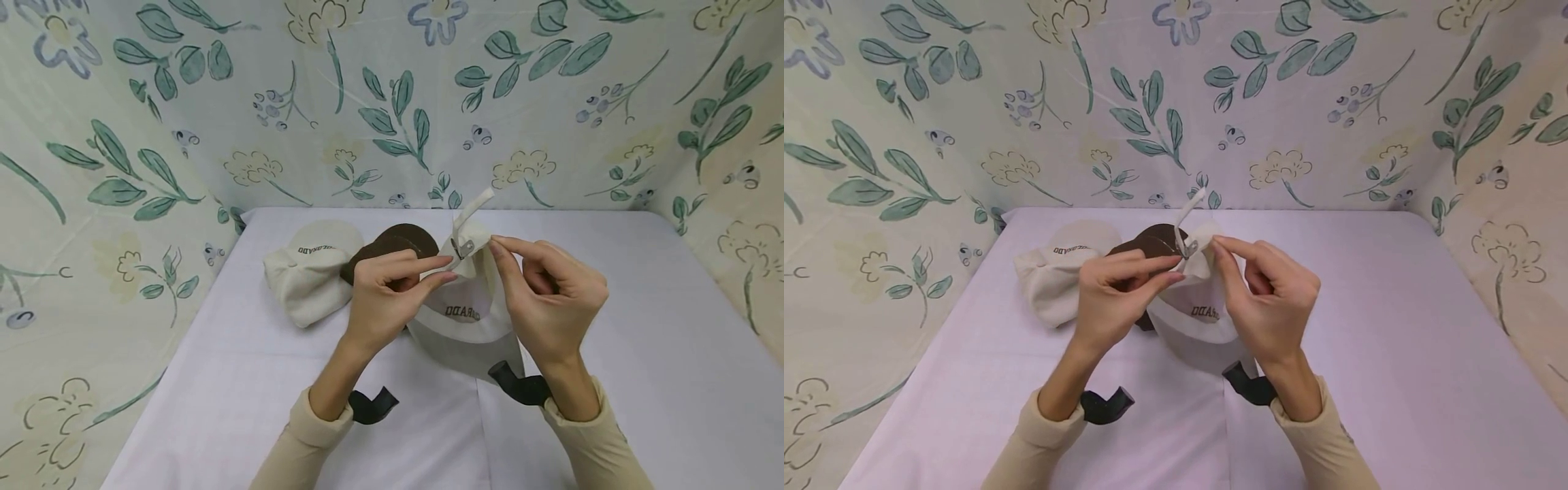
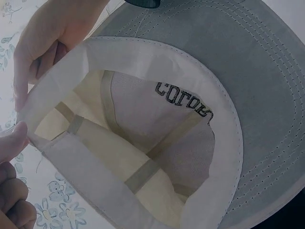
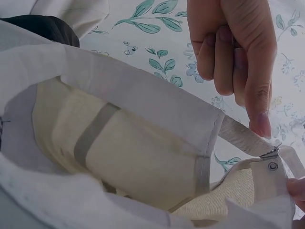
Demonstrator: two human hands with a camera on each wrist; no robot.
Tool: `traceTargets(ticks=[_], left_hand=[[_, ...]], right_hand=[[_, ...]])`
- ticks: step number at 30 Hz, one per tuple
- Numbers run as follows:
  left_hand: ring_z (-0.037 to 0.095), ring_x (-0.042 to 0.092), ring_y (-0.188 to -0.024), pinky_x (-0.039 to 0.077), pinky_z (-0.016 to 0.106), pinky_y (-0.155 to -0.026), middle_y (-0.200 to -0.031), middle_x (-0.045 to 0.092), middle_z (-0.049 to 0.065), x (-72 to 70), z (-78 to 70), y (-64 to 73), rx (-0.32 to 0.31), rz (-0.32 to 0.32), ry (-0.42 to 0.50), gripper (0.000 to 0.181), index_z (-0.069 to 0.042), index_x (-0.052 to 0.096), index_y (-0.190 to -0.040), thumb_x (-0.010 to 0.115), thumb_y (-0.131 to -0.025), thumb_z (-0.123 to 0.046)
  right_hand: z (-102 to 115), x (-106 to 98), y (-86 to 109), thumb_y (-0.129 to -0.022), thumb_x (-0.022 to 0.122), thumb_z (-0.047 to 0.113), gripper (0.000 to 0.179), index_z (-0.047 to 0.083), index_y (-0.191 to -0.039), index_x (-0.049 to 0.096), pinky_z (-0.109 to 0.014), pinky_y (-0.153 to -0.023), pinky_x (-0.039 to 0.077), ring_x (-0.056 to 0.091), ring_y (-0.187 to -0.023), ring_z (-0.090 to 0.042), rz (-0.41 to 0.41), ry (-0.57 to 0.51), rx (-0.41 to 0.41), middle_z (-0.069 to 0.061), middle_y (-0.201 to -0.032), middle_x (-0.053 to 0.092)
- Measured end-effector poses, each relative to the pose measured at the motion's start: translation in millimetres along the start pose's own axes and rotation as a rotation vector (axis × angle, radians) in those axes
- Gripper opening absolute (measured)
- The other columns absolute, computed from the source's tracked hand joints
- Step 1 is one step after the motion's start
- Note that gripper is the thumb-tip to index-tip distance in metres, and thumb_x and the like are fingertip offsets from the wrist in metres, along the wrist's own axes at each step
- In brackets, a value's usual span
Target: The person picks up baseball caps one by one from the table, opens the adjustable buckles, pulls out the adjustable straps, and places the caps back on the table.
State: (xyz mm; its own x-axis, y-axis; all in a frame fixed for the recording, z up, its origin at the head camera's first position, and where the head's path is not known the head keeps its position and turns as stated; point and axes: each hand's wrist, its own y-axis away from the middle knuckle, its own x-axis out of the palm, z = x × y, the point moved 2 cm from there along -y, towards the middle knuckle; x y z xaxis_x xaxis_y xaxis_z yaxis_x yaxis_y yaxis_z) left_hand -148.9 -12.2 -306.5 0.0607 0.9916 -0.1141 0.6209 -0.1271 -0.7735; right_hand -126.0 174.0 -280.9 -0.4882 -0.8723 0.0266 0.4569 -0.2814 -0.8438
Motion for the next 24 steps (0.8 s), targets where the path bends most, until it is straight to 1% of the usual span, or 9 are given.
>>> traceTargets(ticks=[6,8,13,19,24], left_hand=[[0.005,0.030,-0.051,0.024,0.021,-0.049,-0.051,0.040,-0.002,4.3,0.3,0.1,0.036,-0.019,-0.019,0.018,0.005,0.082,-0.093,0.087,-0.076,0.007],[0.005,0.031,-0.052,0.025,0.021,-0.049,-0.051,0.042,-0.002,4.4,0.0,-0.1,0.044,-0.025,-0.027,0.016,0.004,0.082,-0.092,0.087,-0.077,0.006],[0.005,0.032,-0.052,0.025,0.021,-0.049,-0.052,0.041,-0.002,2.6,-0.1,-0.1,0.049,-0.038,-0.038,0.012,0.003,0.082,-0.092,0.085,-0.080,0.004],[0.005,0.031,-0.052,0.025,0.021,-0.050,-0.052,0.040,-0.002,0.2,1.4,-0.7,0.062,-0.054,-0.044,0.009,0.003,0.082,-0.091,0.083,-0.083,0.004],[0.005,0.033,-0.052,0.027,0.022,-0.050,-0.052,0.041,-0.002,-2.9,0.4,-1.1,0.079,-0.093,-0.029,0.009,0.005,0.082,-0.090,0.083,-0.082,0.007]], right_hand=[[-0.5,-0.7,0.5,-0.081,0.083,-0.002,0.005,-0.007,-0.080,0.081,-0.016,-0.053,0.016,0.021,-0.053,-0.001,0.007,0.011,-0.003,0.003,-0.052,0.026],[-0.7,-1.0,0.7,-0.081,0.083,0.000,0.007,-0.007,-0.080,0.080,-0.016,-0.053,0.016,0.021,-0.053,-0.001,0.010,0.013,-0.004,0.003,-0.052,0.026],[-0.5,-0.1,1.1,-0.082,0.084,0.001,0.008,-0.007,-0.080,0.080,-0.016,-0.053,0.016,0.021,-0.053,-0.001,0.013,0.006,-0.006,0.003,-0.052,0.026],[-0.2,1.4,1.9,-0.084,0.084,0.007,0.015,-0.007,-0.080,0.080,-0.015,-0.053,0.016,0.021,-0.053,-0.001,0.023,-0.006,-0.010,0.003,-0.052,0.026],[0.0,1.4,2.4,-0.081,0.084,-0.001,0.006,-0.006,-0.080,0.080,-0.016,-0.053,0.016,0.021,-0.052,0.000,0.033,0.001,-0.009,0.003,-0.052,0.026]])
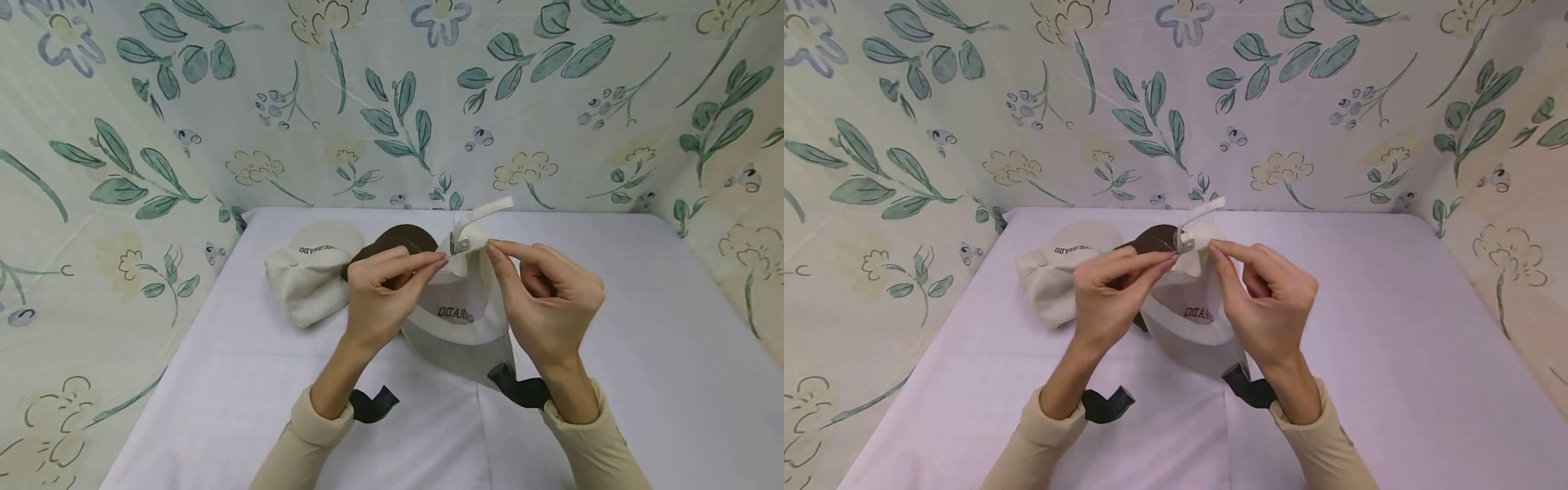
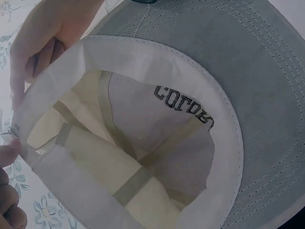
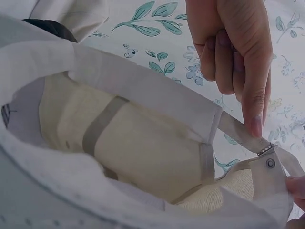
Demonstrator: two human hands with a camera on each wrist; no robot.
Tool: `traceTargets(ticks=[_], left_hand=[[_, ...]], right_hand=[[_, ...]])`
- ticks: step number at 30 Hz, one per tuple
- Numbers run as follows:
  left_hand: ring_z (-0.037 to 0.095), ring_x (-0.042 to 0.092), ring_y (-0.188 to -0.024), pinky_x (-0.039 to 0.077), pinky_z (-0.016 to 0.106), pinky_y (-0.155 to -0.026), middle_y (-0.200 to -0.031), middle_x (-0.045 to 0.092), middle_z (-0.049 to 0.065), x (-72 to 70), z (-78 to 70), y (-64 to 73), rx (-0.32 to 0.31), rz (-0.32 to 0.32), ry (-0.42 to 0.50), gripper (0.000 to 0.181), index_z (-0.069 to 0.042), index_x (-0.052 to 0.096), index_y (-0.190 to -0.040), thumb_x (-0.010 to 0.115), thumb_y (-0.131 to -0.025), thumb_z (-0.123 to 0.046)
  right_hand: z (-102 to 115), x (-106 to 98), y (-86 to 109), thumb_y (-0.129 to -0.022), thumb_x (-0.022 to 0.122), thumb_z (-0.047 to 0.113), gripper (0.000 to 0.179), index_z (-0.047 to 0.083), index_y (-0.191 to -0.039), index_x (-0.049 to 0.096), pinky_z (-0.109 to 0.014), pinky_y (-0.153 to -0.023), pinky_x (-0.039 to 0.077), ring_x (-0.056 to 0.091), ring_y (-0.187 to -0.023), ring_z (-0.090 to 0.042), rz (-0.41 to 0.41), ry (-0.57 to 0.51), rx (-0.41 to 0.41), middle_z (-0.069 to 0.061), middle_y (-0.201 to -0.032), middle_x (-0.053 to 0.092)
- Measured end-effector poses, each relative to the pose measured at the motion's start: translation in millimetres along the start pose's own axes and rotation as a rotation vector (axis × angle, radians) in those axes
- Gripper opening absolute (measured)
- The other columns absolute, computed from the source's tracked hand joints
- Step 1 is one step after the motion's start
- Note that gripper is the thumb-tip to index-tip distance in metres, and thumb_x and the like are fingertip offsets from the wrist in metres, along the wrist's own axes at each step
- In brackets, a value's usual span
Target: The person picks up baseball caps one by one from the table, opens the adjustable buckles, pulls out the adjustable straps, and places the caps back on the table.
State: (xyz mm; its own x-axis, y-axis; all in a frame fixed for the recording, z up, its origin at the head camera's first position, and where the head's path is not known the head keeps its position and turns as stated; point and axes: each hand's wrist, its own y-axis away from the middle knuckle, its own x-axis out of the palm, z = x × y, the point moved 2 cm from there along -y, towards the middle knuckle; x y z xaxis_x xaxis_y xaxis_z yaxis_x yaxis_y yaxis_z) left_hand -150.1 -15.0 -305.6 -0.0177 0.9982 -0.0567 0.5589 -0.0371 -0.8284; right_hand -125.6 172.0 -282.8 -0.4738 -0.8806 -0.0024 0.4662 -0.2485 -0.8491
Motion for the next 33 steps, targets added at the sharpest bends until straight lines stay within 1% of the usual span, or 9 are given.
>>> traceTargets(ticks=[2,7,13,19,22,24,28,31,33], left_hand=[[0.006,0.033,-0.052,0.028,0.022,-0.050,-0.052,0.042,-0.002,-1.7,-0.8,-0.2,0.010,-0.021,-0.010,0.009,0.006,0.081,-0.091,0.082,-0.081,0.008],[0.005,0.031,-0.051,0.026,0.021,-0.049,-0.052,0.039,-0.001,-6.4,-3.2,-0.6,0.040,-0.075,-0.056,0.007,0.006,0.081,-0.091,0.082,-0.084,0.005],[0.007,0.029,-0.051,0.022,0.021,-0.049,-0.053,0.033,-0.001,-10.6,-3.3,-1.3,0.047,-0.155,-0.106,0.005,0.005,0.081,-0.087,0.080,-0.083,0.008],[0.007,0.028,-0.051,0.021,0.021,-0.049,-0.053,0.031,-0.001,-11.3,-4.5,-1.3,0.030,-0.155,-0.130,0.004,0.004,0.081,-0.086,0.080,-0.084,0.007],[0.007,0.029,-0.051,0.022,0.020,-0.049,-0.053,0.031,-0.001,-11.0,-5.9,-1.4,0.028,-0.149,-0.133,0.005,0.004,0.081,-0.087,0.080,-0.084,0.007],[0.007,0.029,-0.051,0.022,0.020,-0.049,-0.053,0.032,-0.002,-10.7,-6.0,-1.6,0.030,-0.144,-0.131,0.005,0.004,0.081,-0.087,0.080,-0.083,0.007],[0.005,0.028,-0.052,0.022,0.020,-0.049,-0.053,0.033,-0.002,-10.0,-6.7,-2.8,0.057,-0.109,-0.124,0.006,0.005,0.081,-0.088,0.081,-0.083,0.007],[0.004,0.027,-0.052,0.023,0.020,-0.050,-0.053,0.033,-0.002,-9.3,-8.3,-3.6,0.094,-0.064,-0.138,0.006,0.004,0.081,-0.089,0.081,-0.084,0.005],[0.004,0.027,-0.052,0.023,0.020,-0.050,-0.053,0.034,-0.002,-8.7,-9.0,-3.6,0.118,-0.036,-0.150,0.007,0.003,0.082,-0.090,0.081,-0.083,0.005]], right_hand=[[-0.2,-0.1,0.6,-0.079,0.083,-0.005,0.002,-0.005,-0.080,0.081,-0.016,-0.053,0.016,0.021,-0.052,0.000,0.007,0.003,0.003,0.003,-0.052,0.026],[-1.9,0.3,2.0,-0.081,0.083,0.000,0.004,-0.004,-0.081,0.082,-0.016,-0.053,0.017,0.022,-0.054,-0.001,0.057,-0.006,0.001,0.003,-0.052,0.028],[-1.6,2.0,2.9,-0.075,0.084,-0.007,0.010,0.000,-0.083,0.082,-0.015,-0.052,0.018,0.022,-0.053,-0.002,0.227,-0.008,-0.020,0.004,-0.052,0.028],[6.9,-0.8,1.0,-0.072,0.084,-0.008,0.015,0.003,-0.083,0.083,-0.013,-0.053,0.018,0.022,-0.050,-0.002,0.347,-0.019,-0.059,0.006,-0.051,0.028],[15.7,-6.3,-2.0,-0.070,0.083,-0.010,0.017,0.002,-0.082,0.082,-0.013,-0.052,0.018,0.021,-0.050,-0.002,0.380,-0.063,-0.088,0.006,-0.051,0.028],[22.4,-11.1,-4.0,-0.069,0.082,-0.012,0.018,0.001,-0.081,0.082,-0.012,-0.051,0.016,0.021,-0.051,-0.001,0.372,-0.101,-0.095,0.007,-0.052,0.027],[32.8,-19.8,-7.5,-0.070,0.082,-0.014,0.012,-0.006,-0.078,0.080,-0.011,-0.052,0.013,0.020,-0.053,-0.001,0.255,-0.177,-0.073,0.005,-0.053,0.026],[34.1,-22.8,-10.1,-0.071,0.082,-0.014,0.012,-0.010,-0.082,0.079,-0.012,-0.052,0.013,0.020,-0.053,-0.001,0.203,-0.145,-0.027,0.005,-0.054,0.026],[31.1,-22.2,-11.2,-0.071,0.083,-0.014,0.019,-0.008,-0.089,0.080,-0.014,-0.052,0.015,0.021,-0.054,-0.001,0.235,-0.072,0.022,0.005,-0.055,0.026]])
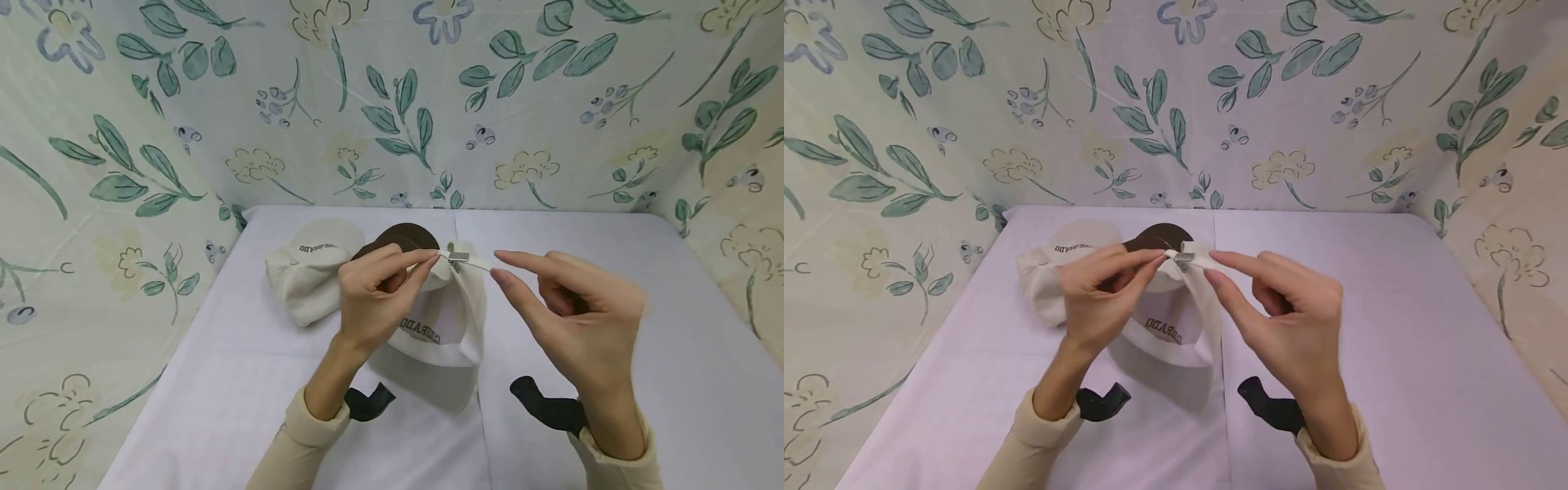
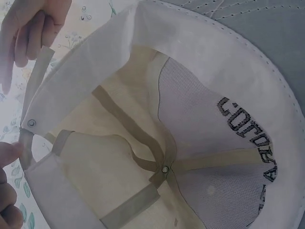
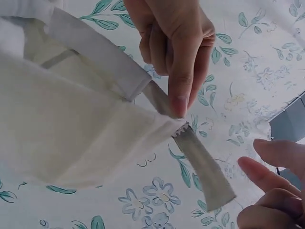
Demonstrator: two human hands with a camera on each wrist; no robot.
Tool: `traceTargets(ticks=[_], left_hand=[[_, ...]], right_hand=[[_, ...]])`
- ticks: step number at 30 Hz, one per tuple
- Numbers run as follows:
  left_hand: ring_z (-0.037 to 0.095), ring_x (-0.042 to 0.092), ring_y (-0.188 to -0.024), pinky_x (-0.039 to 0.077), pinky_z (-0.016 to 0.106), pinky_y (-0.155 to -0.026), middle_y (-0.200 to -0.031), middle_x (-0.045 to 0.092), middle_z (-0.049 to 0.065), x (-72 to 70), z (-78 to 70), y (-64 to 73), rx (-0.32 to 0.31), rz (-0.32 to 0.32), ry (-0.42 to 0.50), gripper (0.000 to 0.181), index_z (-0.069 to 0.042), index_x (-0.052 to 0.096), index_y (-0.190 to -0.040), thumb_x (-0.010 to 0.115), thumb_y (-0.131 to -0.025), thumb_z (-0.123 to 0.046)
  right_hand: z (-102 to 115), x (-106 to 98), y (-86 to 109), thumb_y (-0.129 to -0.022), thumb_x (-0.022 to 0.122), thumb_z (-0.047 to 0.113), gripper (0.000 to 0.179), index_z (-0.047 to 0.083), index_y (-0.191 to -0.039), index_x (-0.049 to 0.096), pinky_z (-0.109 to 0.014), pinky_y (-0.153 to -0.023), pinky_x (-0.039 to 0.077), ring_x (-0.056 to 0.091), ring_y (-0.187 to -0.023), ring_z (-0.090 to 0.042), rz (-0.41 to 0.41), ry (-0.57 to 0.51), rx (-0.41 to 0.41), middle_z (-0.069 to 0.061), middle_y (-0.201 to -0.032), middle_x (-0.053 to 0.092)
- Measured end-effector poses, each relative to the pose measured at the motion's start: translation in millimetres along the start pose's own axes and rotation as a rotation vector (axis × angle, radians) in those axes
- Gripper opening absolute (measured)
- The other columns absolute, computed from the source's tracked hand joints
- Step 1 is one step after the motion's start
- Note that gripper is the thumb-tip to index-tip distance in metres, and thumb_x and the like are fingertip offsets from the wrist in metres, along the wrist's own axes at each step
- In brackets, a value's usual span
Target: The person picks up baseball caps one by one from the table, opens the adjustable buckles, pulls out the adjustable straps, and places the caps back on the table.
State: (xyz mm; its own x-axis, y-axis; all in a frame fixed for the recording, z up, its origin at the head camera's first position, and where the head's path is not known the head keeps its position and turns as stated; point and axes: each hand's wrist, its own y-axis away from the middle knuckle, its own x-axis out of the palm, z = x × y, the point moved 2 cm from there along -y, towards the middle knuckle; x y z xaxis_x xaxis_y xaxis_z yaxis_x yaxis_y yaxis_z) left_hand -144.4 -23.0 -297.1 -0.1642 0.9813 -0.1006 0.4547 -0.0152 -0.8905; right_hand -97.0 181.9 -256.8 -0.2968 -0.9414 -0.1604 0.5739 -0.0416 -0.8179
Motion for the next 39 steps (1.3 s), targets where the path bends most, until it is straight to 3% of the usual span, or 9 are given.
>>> traceTargets(ticks=[5,9,12,20,30,39], left_hand=[[0.004,0.028,-0.053,0.023,0.019,-0.051,-0.053,0.035,-0.002,0.2,-0.6,1.3,0.033,0.039,-0.014,0.009,0.002,0.082,-0.091,0.082,-0.082,0.006],[0.004,0.028,-0.052,0.024,0.018,-0.051,-0.053,0.035,-0.002,-0.3,0.3,2.1,0.053,0.057,-0.019,0.011,0.002,0.082,-0.091,0.082,-0.082,0.006],[0.004,0.028,-0.052,0.024,0.018,-0.050,-0.053,0.035,-0.002,0.1,0.2,1.8,0.077,0.069,-0.016,0.011,0.002,0.082,-0.091,0.082,-0.081,0.007],[0.005,0.028,-0.051,0.024,0.018,-0.050,-0.052,0.034,-0.001,0.8,0.8,2.1,0.109,0.100,-0.027,0.013,0.002,0.082,-0.092,0.082,-0.080,0.008],[0.005,0.029,-0.049,0.024,0.017,-0.049,-0.052,0.036,-0.001,1.2,-0.3,1.3,0.164,0.118,-0.059,0.014,0.001,0.083,-0.091,0.082,-0.080,0.009],[0.005,0.029,-0.048,0.025,0.016,-0.048,-0.052,0.039,-0.001,-0.7,-0.2,-0.1,0.219,0.121,-0.101,0.015,0.001,0.083,-0.090,0.083,-0.079,0.011]], right_hand=[[-16.1,7.7,0.8,-0.074,0.088,-0.008,0.032,0.005,-0.103,0.083,-0.022,-0.048,0.020,0.022,-0.052,-0.005,0.154,0.089,0.173,0.003,-0.056,0.026],[-24.3,14.5,2.7,-0.079,0.089,0.002,0.029,0.015,-0.104,0.084,-0.028,-0.044,0.018,0.019,-0.050,-0.014,0.203,0.051,0.339,0.000,-0.054,0.023],[-25.7,17.7,3.6,-0.080,0.089,0.005,0.026,0.017,-0.103,0.085,-0.031,-0.044,0.016,0.016,-0.050,-0.019,0.221,0.023,0.406,0.000,-0.053,0.021],[-29.4,21.2,6.3,-0.079,0.089,0.003,0.025,0.014,-0.101,0.085,-0.030,-0.046,0.017,0.014,-0.050,-0.019,0.219,-0.016,0.400,0.000,-0.053,0.020],[-29.7,18.8,5.8,-0.077,0.087,-0.006,0.023,0.003,-0.098,0.083,-0.027,-0.044,0.017,0.014,-0.050,-0.013,0.195,-0.052,0.312,-0.001,-0.052,0.019],[-29.1,18.8,5.2,-0.076,0.087,-0.008,0.023,0.000,-0.097,0.083,-0.031,-0.044,0.011,0.010,-0.052,-0.017,0.160,-0.106,0.340,0.000,-0.052,0.017]])
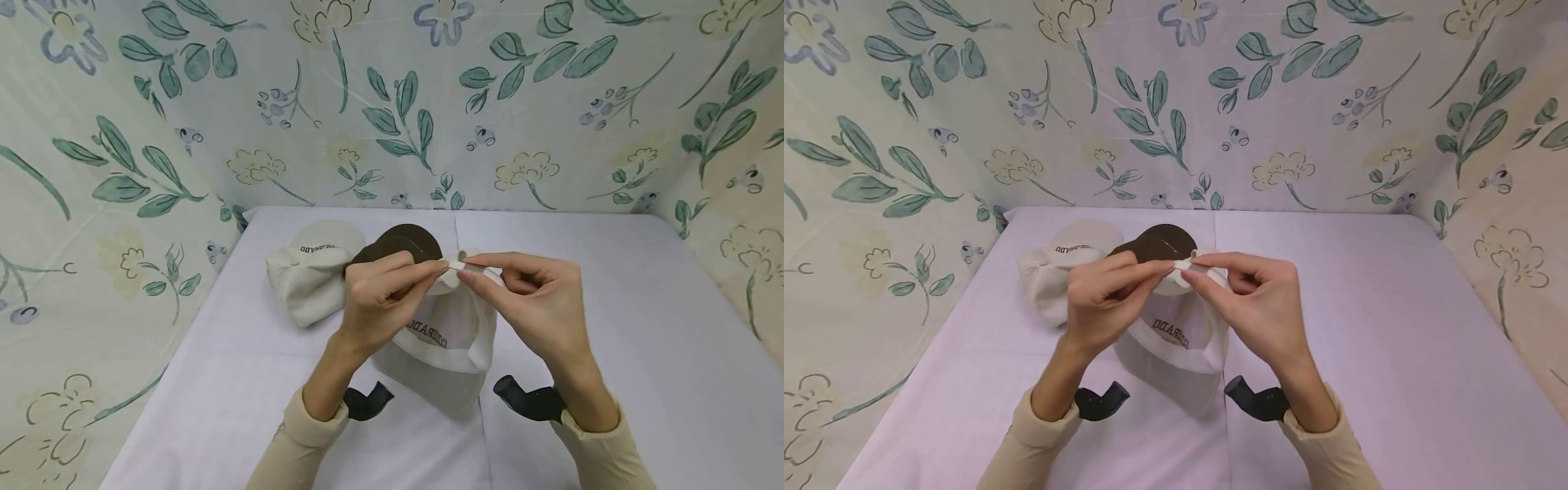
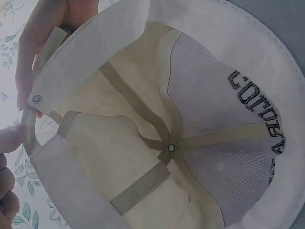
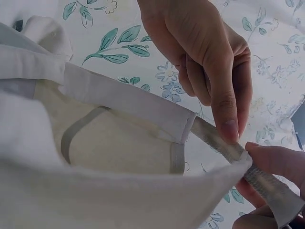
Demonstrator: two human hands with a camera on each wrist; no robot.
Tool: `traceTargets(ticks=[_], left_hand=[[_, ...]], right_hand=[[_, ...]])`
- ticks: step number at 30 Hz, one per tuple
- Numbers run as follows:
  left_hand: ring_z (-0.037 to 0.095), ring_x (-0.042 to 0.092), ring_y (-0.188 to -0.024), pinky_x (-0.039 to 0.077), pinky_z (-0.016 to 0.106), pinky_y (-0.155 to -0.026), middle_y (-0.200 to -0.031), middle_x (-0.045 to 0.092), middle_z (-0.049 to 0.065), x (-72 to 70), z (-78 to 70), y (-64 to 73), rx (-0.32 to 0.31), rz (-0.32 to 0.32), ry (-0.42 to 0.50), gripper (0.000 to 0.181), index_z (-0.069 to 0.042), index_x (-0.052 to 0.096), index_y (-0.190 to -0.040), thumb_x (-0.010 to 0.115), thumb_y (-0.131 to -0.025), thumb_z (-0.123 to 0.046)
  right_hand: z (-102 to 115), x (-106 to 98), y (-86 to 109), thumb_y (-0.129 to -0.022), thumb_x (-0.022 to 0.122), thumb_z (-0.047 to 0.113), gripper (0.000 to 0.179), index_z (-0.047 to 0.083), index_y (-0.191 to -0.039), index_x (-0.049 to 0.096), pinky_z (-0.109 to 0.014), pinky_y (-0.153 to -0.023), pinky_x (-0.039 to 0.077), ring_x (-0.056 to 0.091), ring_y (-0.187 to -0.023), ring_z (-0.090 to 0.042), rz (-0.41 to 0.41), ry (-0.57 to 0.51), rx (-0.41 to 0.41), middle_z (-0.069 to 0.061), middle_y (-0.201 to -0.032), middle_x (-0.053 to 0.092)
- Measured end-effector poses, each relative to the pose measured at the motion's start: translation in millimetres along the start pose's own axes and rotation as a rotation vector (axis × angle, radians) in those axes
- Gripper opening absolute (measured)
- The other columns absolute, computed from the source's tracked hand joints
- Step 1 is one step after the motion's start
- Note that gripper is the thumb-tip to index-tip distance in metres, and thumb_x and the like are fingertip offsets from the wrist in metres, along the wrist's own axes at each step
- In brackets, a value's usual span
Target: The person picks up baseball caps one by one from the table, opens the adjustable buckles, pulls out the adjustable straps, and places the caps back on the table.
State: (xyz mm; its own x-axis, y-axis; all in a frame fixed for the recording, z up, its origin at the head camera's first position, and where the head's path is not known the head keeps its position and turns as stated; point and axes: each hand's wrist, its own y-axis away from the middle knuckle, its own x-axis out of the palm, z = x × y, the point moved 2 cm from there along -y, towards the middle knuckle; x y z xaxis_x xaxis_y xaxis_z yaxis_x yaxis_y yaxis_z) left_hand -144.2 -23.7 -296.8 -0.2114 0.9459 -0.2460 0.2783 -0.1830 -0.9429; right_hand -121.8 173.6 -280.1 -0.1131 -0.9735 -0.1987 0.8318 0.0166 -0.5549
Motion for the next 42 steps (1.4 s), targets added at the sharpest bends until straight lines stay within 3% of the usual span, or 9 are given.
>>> traceTargets(ticks=[5,10,18,25,32,37,42], left_hand=[[0.005,0.031,-0.050,0.025,0.016,-0.048,-0.053,0.042,-0.001,-4.3,0.4,-2.6,-0.007,-0.016,-0.018,0.013,0.001,0.083,-0.090,0.083,-0.080,0.009],[0.006,0.033,-0.050,0.026,0.017,-0.049,-0.054,0.046,0.001,-14.8,6.8,-3.4,-0.056,-0.059,-0.005,0.011,0.003,0.082,-0.091,0.082,-0.081,0.009],[0.006,0.028,-0.049,0.022,0.018,-0.048,-0.052,0.037,0.001,-34.3,18.3,-3.7,-0.122,-0.122,-0.029,0.010,0.004,0.082,-0.088,0.081,-0.081,0.011],[0.009,0.028,-0.051,0.021,0.020,-0.050,-0.052,0.039,0.002,-45.3,24.8,-2.7,-0.191,-0.147,-0.027,0.007,0.004,0.082,-0.088,0.081,-0.083,0.008],[0.007,0.029,-0.053,0.022,0.021,-0.053,-0.053,0.035,-0.003,-49.4,27.7,-3.1,-0.311,-0.128,0.096,0.006,0.000,0.083,-0.086,0.084,-0.082,0.003],[0.006,0.031,-0.054,0.022,0.022,-0.052,-0.055,0.038,-0.004,-52.7,27.4,-3.5,-0.379,-0.038,0.257,0.011,0.001,0.082,-0.086,0.084,-0.079,0.010],[0.007,0.029,-0.053,0.020,0.023,-0.050,-0.056,0.037,-0.004,-57.2,30.0,-1.2,-0.423,0.050,0.435,0.020,0.003,0.081,-0.084,0.081,-0.074,0.020]], right_hand=[[2.2,-3.2,-0.8,-0.077,0.087,-0.006,0.021,0.003,-0.096,0.083,-0.031,-0.044,0.012,0.011,-0.053,-0.017,0.000,0.015,0.033,0.000,-0.053,0.017],[4.5,-10.3,-2.5,-0.078,0.087,-0.005,0.018,0.000,-0.094,0.083,-0.032,-0.044,0.011,0.011,-0.054,-0.015,-0.025,0.017,0.049,0.001,-0.055,0.016],[3.3,-15.8,-4.3,-0.076,0.086,-0.010,0.017,-0.007,-0.092,0.080,-0.030,-0.045,0.012,0.013,-0.054,-0.015,-0.052,-0.071,0.045,0.000,-0.056,0.018],[2.9,-22.1,-4.8,-0.078,0.086,-0.006,0.017,-0.006,-0.094,0.080,-0.031,-0.047,0.012,0.015,-0.055,-0.013,-0.086,-0.047,0.095,0.002,-0.056,0.019],[2.5,-29.0,-7.1,-0.080,0.086,-0.002,0.019,-0.005,-0.097,0.080,-0.034,-0.046,0.009,0.014,-0.056,-0.014,-0.094,-0.013,0.141,0.003,-0.056,0.020],[3.0,-30.4,-7.6,-0.082,0.086,0.001,0.020,-0.004,-0.100,0.080,-0.035,-0.046,0.007,0.012,-0.055,-0.015,-0.069,-0.026,0.168,0.003,-0.056,0.020],[1.3,-31.2,-7.5,-0.082,0.084,-0.005,0.019,-0.007,-0.100,0.078,-0.033,-0.048,0.011,0.012,-0.056,-0.015,0.001,-0.108,0.142,0.002,-0.057,0.020]])
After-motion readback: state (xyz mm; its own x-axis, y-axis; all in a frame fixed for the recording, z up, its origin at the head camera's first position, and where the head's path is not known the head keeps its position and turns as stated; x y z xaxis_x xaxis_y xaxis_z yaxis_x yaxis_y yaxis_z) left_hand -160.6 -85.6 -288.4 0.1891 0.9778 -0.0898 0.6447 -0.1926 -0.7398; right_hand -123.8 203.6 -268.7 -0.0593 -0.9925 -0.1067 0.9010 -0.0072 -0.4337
